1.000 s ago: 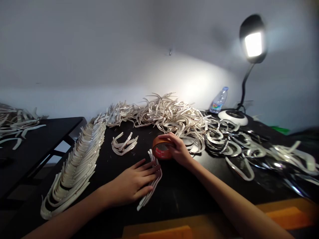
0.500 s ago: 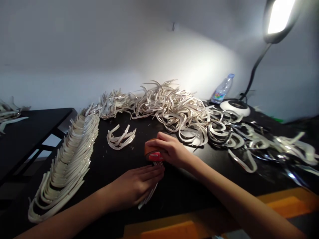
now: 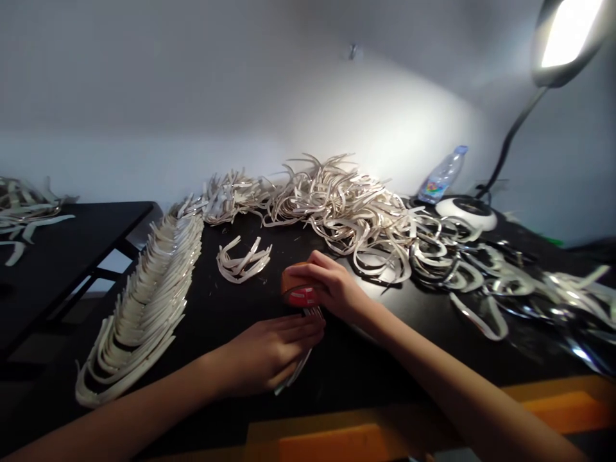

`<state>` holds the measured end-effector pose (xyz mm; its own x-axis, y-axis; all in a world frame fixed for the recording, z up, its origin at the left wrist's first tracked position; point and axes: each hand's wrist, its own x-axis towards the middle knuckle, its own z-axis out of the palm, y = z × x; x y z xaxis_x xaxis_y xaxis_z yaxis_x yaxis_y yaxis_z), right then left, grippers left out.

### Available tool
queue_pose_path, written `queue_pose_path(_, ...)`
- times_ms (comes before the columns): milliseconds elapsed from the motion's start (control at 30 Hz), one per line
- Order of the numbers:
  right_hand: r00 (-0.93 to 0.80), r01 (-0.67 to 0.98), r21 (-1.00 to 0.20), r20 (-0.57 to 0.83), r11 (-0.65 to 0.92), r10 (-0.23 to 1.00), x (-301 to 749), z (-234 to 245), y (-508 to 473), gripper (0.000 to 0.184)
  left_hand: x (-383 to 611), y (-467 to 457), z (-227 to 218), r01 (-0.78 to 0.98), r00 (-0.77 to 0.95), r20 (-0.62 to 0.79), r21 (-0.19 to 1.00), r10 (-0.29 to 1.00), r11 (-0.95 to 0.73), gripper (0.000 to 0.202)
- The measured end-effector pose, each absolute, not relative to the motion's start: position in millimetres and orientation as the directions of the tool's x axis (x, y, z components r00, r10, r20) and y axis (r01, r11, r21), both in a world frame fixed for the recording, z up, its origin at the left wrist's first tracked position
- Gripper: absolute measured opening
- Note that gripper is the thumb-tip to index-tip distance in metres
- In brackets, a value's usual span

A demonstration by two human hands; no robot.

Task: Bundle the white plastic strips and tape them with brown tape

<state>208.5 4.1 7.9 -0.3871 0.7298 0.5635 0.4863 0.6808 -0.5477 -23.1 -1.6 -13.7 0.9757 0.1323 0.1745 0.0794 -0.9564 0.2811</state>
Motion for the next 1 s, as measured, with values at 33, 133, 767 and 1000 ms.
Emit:
queue_pose_path(33, -0.385, 0.493, -0.543, 0.564, 0.680, 0.730, 208, 8, 4, 0.029, -23, -2, -14, 0.080, 0.976, 0.173, 0.280, 0.132, -0.957, 0.052)
queue_pose_path(133, -0.376, 0.487, -0.565, 0.552, 0.666, 0.744, 213, 7, 4, 0.029, -22, -2, -14, 0.087, 0.975, 0.174, 0.283, 0.140, -0.955, 0.052)
queue_pose_path(767, -0.313, 0.543, -0.559, 0.558, 0.627, 0.769, 210, 5, 12, 0.030, -19, -5, -9, 0.070, 0.964, 0.229, 0.273, 0.135, -0.959, 0.052)
queue_pose_path(1000, -0.069, 0.342, -0.749, 0.583, 0.568, 0.810, 222, -3, 17, 0.038, -14, -11, -7, 0.104, 0.950, 0.256, 0.283, 0.179, -0.953, 0.047)
